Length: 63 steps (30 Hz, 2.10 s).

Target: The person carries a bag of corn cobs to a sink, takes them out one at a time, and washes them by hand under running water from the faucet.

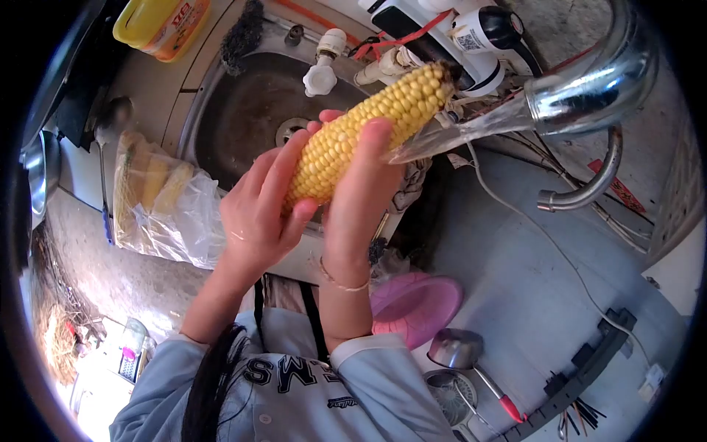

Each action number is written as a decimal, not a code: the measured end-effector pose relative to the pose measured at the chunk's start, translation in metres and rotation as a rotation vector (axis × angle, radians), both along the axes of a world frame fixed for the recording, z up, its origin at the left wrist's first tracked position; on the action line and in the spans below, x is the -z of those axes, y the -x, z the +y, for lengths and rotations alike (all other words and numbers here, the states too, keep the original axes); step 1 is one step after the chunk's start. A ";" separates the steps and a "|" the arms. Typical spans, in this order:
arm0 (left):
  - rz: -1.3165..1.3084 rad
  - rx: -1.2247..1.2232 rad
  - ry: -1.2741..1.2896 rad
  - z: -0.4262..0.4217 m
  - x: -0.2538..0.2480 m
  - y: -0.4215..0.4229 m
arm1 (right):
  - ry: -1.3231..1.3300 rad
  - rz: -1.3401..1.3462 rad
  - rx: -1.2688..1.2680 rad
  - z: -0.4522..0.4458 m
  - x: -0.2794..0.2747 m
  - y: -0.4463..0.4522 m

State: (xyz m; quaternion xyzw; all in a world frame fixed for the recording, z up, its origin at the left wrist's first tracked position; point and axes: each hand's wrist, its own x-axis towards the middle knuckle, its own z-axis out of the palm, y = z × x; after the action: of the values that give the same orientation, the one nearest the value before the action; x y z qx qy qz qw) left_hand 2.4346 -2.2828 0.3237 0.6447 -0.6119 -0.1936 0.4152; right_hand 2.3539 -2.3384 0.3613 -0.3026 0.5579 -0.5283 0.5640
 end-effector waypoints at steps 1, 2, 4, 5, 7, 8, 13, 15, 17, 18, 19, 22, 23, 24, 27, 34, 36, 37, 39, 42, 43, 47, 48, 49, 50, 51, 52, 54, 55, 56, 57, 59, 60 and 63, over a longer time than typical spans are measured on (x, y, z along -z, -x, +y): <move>-0.001 -0.001 0.001 0.001 -0.002 -0.002 | -0.053 -0.074 0.039 -0.006 0.003 0.003; -0.008 0.046 -0.030 0.003 -0.007 -0.005 | -0.052 -0.075 0.038 -0.011 0.005 0.006; -0.015 0.093 -0.063 0.003 -0.015 -0.010 | -0.158 -0.442 0.061 -0.016 0.009 0.013; 0.078 0.139 -0.108 0.001 -0.018 -0.012 | -0.132 -0.492 0.053 -0.016 0.012 0.015; 0.173 0.185 -0.154 -0.001 -0.012 -0.010 | -0.061 -0.376 0.019 -0.015 0.017 0.014; 0.274 0.126 -0.046 -0.003 0.000 -0.005 | 0.008 -0.259 -0.015 -0.014 0.020 0.013; 0.612 0.019 -0.108 -0.006 0.000 -0.007 | 0.173 -0.168 -0.058 0.001 0.031 -0.001; 0.637 0.078 -0.217 -0.009 -0.004 -0.012 | 0.170 -0.271 0.028 0.008 0.029 -0.005; 0.657 0.141 -0.330 -0.009 -0.003 -0.014 | 0.150 -0.276 -0.003 0.008 0.034 0.002; 0.694 0.202 -0.424 -0.010 -0.001 -0.015 | 0.130 -0.279 -0.034 0.007 0.037 0.007; 0.729 0.263 -0.518 -0.011 0.000 -0.015 | 0.084 -0.391 -0.047 0.004 0.038 0.011; 1.186 0.362 -0.984 -0.020 -0.008 -0.024 | 0.100 -1.266 -0.313 -0.009 0.062 0.026; 1.185 0.362 -0.986 -0.019 0.000 -0.021 | 0.151 -1.482 -0.537 -0.020 0.071 0.029; 1.495 0.485 -1.064 -0.016 0.015 -0.014 | 0.251 -1.472 -0.691 -0.029 0.072 0.032; 1.758 0.618 -1.069 -0.019 0.022 -0.012 | 0.323 -1.320 -0.855 -0.038 0.064 0.039; 0.523 0.143 -0.486 -0.027 0.008 0.000 | 0.077 -0.266 -0.122 -0.015 0.037 0.017; 0.385 0.082 -0.116 -0.028 0.016 0.002 | 0.066 -0.105 0.029 -0.013 0.030 0.010; 0.384 0.082 -0.121 -0.027 0.017 0.002 | 0.076 -0.177 0.025 -0.012 0.028 0.013; 0.571 0.147 -0.088 -0.028 0.016 0.001 | 0.138 -0.236 0.068 -0.009 0.022 0.015; 1.022 0.042 -0.087 -0.025 0.013 0.017 | 0.240 -0.276 0.111 -0.007 0.016 0.012; 1.002 0.023 -0.068 -0.024 0.012 0.020 | 0.275 -0.266 0.105 -0.006 0.016 0.012; 0.904 0.047 0.152 -0.027 0.019 0.027 | 0.288 -0.279 0.146 -0.001 0.013 0.013; 0.992 0.022 0.138 -0.029 0.018 0.029 | 0.287 -0.305 0.163 0.000 0.013 0.013; 1.080 -0.004 0.122 -0.029 0.018 0.029 | 0.298 -0.260 0.178 0.001 0.012 0.011; 1.080 -0.007 0.123 -0.030 0.017 0.029 | 0.297 -0.260 0.175 0.001 0.012 0.011; 1.070 0.027 0.154 -0.030 0.016 0.029 | 0.307 -0.242 0.186 0.001 0.012 0.011; 1.060 0.063 0.183 -0.031 0.014 0.028 | 0.317 -0.224 0.199 0.001 0.012 0.011; 1.050 -0.046 0.147 -0.035 0.009 0.032 | 0.336 -0.198 0.185 0.001 0.014 0.011; 1.037 -0.156 0.111 -0.036 0.007 0.033 | 0.355 -0.172 0.170 0.002 0.015 0.011; 1.036 -0.157 0.110 -0.036 0.007 0.032 | 0.353 -0.172 0.169 0.002 0.015 0.009; 0.966 -0.193 0.139 -0.035 0.007 0.031 | 0.355 -0.172 0.165 0.003 0.015 0.006; 0.957 -0.258 0.202 -0.037 0.018 0.032 | 0.357 -0.169 0.163 0.003 0.016 0.005; 1.151 -0.277 0.112 -0.036 0.015 0.029 | 0.379 -0.132 0.144 0.003 0.018 0.005; 1.231 -0.323 0.041 -0.033 0.019 0.021 | 0.411 -0.113 0.115 0.003 0.019 0.011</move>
State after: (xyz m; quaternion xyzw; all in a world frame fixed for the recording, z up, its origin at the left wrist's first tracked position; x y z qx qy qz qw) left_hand 2.4139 -2.3155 0.3046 0.4917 -0.1599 -0.4518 0.7270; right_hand 2.3434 -2.3354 0.3418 -0.3487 0.4222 -0.6785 0.4896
